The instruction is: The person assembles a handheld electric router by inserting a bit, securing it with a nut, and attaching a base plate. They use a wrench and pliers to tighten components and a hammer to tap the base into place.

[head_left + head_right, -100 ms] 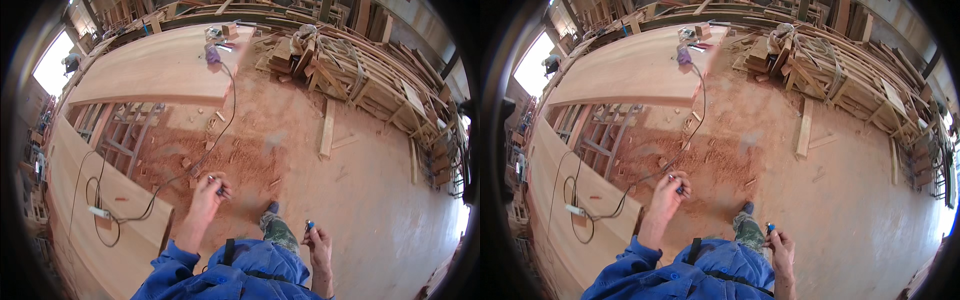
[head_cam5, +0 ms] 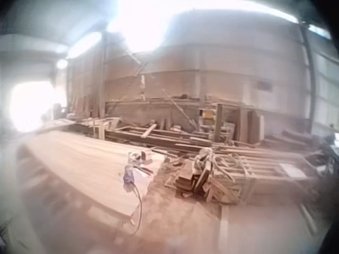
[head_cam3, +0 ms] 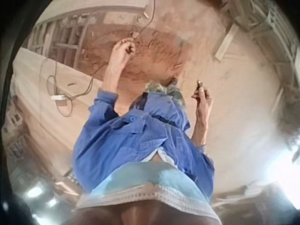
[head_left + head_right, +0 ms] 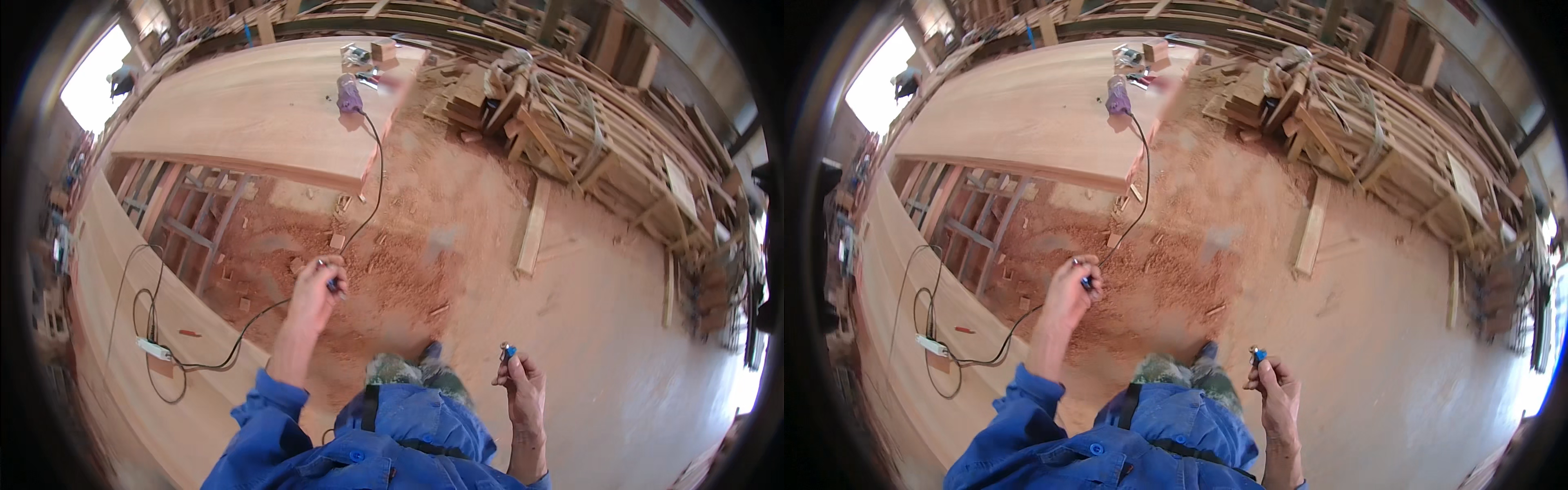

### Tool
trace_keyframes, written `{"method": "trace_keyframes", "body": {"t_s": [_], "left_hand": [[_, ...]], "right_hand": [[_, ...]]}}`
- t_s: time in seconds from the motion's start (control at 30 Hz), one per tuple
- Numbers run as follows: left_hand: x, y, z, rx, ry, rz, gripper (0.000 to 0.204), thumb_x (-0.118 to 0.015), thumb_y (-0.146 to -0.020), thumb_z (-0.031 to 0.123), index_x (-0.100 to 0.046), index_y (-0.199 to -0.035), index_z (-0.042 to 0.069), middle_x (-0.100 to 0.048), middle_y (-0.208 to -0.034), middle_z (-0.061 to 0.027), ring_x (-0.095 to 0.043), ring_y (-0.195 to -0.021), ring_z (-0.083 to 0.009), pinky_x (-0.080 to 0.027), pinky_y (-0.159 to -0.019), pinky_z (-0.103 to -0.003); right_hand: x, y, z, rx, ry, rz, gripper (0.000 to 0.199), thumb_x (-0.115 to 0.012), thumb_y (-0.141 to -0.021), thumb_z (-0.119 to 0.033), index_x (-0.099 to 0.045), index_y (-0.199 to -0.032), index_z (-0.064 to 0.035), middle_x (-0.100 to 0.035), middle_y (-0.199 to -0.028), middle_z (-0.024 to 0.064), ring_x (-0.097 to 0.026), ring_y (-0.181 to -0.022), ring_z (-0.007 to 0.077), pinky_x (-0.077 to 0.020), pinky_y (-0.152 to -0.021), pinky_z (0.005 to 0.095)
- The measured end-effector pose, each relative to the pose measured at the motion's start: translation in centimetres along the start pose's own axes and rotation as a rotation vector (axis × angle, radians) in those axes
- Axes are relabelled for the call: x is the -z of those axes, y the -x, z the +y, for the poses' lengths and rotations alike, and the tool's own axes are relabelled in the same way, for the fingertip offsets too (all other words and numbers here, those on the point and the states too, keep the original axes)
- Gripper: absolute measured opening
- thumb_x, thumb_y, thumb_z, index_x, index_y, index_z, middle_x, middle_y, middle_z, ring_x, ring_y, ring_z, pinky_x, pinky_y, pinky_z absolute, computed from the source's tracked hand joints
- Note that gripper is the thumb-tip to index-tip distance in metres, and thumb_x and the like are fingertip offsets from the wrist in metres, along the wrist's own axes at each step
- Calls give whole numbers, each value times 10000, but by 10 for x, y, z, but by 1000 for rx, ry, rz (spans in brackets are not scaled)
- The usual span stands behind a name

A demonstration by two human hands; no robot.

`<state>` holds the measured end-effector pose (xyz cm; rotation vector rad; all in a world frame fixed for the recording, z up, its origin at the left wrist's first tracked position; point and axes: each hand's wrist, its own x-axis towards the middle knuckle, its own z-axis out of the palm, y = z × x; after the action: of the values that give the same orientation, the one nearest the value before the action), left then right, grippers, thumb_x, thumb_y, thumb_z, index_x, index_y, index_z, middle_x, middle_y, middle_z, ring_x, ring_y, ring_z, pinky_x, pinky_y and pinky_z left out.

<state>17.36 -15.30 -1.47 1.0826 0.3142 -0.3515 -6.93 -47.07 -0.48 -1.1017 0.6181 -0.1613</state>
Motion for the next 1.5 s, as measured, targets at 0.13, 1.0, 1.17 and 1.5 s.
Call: {"method": "trace_keyframes", "body": {"t_s": [0.13, 1.0, 1.17, 1.5], "left_hand": [[-33, -159, 32, 2, -4, 115, 189, -601, -1010, 259, -608, -1012, 71, -563, -736, -8, -534, -628, -125, -436, -559, -283], [0, -727, 184, -621, -1862, 667, 373, -643, -968, 384, -640, -1101, 36, -624, -1151, -184, -648, -1015, -363, -530, -886, -459], [-71, -727, 213, -612, -1619, 702, 481, -639, -972, 427, -660, -1224, 18, -664, -1133, -198, -642, -1051, -371, -519, -919, -456], [-199, -861, 215, 22, -801, 788, 698, -708, -842, 612, -742, -1034, -59, -734, -1027, -242, -714, -1022, -336, -554, -869, -427]], "right_hand": [[-21, -124, -100, 85, 162, -108, 186, -636, -1042, -212, -666, -986, -37, -642, -826, 45, -603, -676, 115, -563, -698, 301], [-241, -715, -230, -287, 339, -363, 195, -654, -1026, -153, -675, -1054, 39, -686, -873, 111, -653, -731, 174, -578, -714, 331], [-308, -823, -244, -331, 452, -545, 199, -650, -1028, -181, -653, -1019, 17, -651, -828, 86, -618, -708, 164, -565, -714, 337], [-465, -1011, -281, -383, 526, -1027, 207, -659, -1014, -176, -665, -1043, 29, -652, -803, 92, -613, -677, 160, -539, -656, 317]]}}
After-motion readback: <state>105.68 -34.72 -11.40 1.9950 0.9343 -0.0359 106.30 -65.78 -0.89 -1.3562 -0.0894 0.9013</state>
